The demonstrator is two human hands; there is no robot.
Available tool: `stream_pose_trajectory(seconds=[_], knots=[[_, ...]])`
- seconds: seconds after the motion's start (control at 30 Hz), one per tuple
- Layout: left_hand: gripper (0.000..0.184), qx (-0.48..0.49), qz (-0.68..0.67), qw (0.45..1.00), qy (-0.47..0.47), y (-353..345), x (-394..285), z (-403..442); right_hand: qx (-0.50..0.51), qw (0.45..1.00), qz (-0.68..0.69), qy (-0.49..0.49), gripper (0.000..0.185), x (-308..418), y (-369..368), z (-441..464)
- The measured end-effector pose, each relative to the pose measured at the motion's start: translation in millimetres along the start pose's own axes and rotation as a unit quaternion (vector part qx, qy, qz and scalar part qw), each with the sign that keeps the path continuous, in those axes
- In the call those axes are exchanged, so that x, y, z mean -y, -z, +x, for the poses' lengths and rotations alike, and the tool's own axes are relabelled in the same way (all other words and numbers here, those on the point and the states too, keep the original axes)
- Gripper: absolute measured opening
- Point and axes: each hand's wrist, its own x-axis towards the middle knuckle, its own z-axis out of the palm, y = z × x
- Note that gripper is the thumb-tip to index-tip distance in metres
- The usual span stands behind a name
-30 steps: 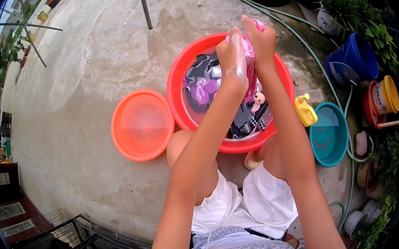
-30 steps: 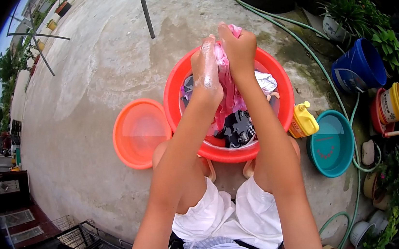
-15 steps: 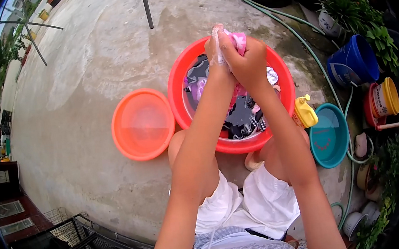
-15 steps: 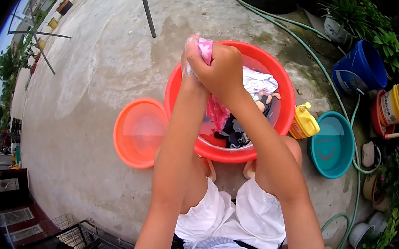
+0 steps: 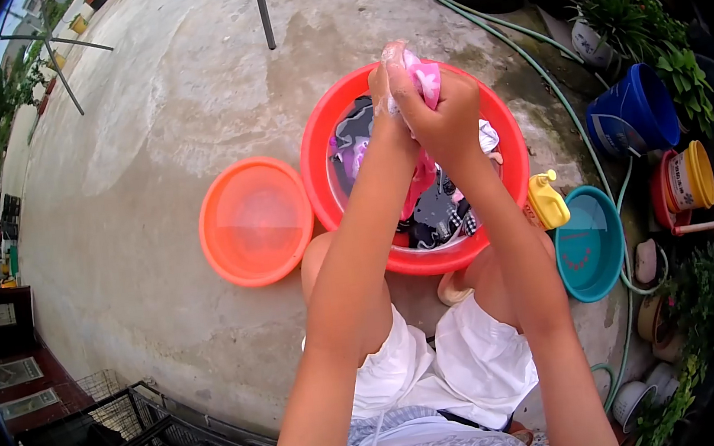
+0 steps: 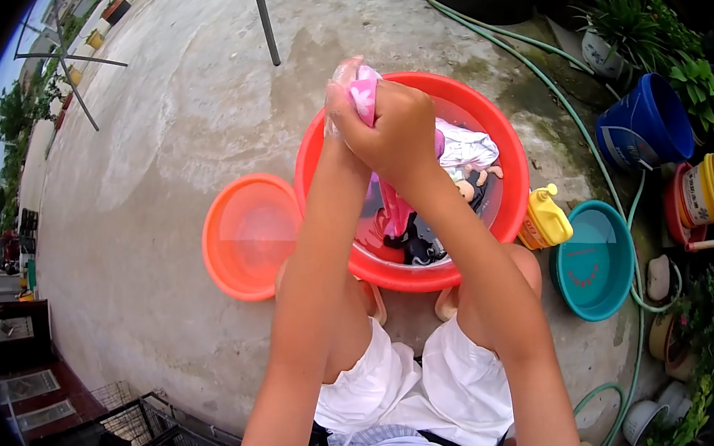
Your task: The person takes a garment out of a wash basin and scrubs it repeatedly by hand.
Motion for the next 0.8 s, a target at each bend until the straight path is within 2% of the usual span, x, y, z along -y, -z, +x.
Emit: stream_pose_trajectory(seconds=[0.1,0.13,0.3,0.37,0.47,0.57,0.67,0.7,0.73,0.8], knots=[[0.036,-0.009,0.032,0.999,-0.010,1,-5,9,0.019,0.990,-0.043,0.132,0.036,3,-1,-7],[0.036,-0.002,0.029,1.000,0.001,2,-3,11,0.015,0.990,-0.047,0.132,0.037,3,0,-6],[0.023,-0.004,-0.021,1.000,-0.017,-18,9,-13,-0.046,0.998,0.014,-0.049,0.037,-10,5,9],[0.021,-0.050,0.030,0.998,-0.013,-39,4,-35,-0.076,0.989,0.050,-0.115,0.038,-29,9,20],[0.021,-0.024,0.104,0.992,-0.073,-38,13,-38,-0.107,0.936,0.196,-0.273,0.039,-40,16,31],[0.022,-0.032,0.102,0.992,-0.059,-35,7,-34,-0.117,0.940,0.196,-0.253,0.039,-35,9,25],[0.019,-0.020,0.036,0.999,-0.023,-28,-1,-27,-0.082,0.962,0.169,-0.197,0.038,-10,7,19],[0.018,-0.008,0.016,1.000,-0.017,-25,-4,-26,-0.062,0.974,0.151,-0.158,0.038,-3,3,11],[0.018,-0.052,0.052,0.997,0.007,-23,-10,-23,-0.042,0.983,0.131,-0.117,0.038,3,-1,3],[0.019,-0.016,0.063,0.997,-0.036,-7,-15,-7,-0.014,0.997,0.070,-0.012,0.037,2,-3,-3]])
